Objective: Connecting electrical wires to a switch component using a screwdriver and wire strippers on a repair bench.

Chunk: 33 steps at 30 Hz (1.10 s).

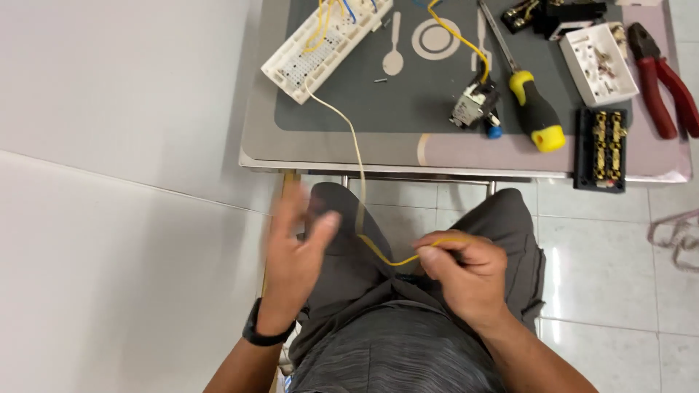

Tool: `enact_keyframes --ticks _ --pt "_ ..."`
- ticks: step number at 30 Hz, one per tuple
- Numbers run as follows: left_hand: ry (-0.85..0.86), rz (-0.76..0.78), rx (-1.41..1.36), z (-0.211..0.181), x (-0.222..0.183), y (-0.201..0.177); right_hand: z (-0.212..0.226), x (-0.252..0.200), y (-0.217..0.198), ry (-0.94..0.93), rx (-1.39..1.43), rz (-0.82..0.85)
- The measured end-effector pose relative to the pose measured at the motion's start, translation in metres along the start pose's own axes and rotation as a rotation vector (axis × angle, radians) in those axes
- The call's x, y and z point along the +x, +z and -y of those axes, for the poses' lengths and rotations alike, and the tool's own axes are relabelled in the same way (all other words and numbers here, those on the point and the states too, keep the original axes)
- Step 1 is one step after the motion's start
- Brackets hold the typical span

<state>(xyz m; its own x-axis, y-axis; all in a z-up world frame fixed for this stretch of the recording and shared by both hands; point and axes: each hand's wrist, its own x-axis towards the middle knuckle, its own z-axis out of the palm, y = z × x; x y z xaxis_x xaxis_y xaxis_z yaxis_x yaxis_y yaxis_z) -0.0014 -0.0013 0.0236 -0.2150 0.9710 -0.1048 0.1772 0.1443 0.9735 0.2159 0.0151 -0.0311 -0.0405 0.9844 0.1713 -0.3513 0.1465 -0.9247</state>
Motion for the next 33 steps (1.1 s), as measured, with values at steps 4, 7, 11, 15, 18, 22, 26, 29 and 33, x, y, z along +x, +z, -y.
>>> enact_keyframes --ticks 4,7,11,15,18,22,26,29,33 --pt "0.703 -0.073 0.395 -0.053 0.003 0.006 0.024 0.019 0.028 -0.096 -0.431 0.222" --pt "0.672 0.281 0.262 -0.059 0.013 0.027 0.01 0.016 0.032 -0.205 -0.441 0.274" --pt "0.619 0.419 0.138 -0.042 0.031 0.047 0.006 0.013 0.017 -0.084 -0.525 0.106" --pt "0.724 0.278 0.307 -0.042 0.057 0.058 0.031 0.02 0.007 0.055 -0.515 -0.126" --pt "0.874 0.249 0.444 -0.041 0.068 0.064 0.051 0.032 0.004 -0.006 -0.55 -0.19" --pt "0.871 0.352 0.794 -0.051 0.072 0.065 0.057 0.043 0.002 -0.061 -0.567 -0.12" --pt "0.991 0.277 0.906 -0.052 0.072 0.065 0.057 0.049 0.009 -0.116 -0.593 -0.101" --pt "0.961 0.389 0.798 -0.065 0.07 0.059 0.057 0.053 0.008 -0.164 -0.649 -0.056" --pt "0.999 0.425 0.741 -0.067 0.072 0.052 0.059 0.055 0.003 -0.111 -0.646 -0.04"
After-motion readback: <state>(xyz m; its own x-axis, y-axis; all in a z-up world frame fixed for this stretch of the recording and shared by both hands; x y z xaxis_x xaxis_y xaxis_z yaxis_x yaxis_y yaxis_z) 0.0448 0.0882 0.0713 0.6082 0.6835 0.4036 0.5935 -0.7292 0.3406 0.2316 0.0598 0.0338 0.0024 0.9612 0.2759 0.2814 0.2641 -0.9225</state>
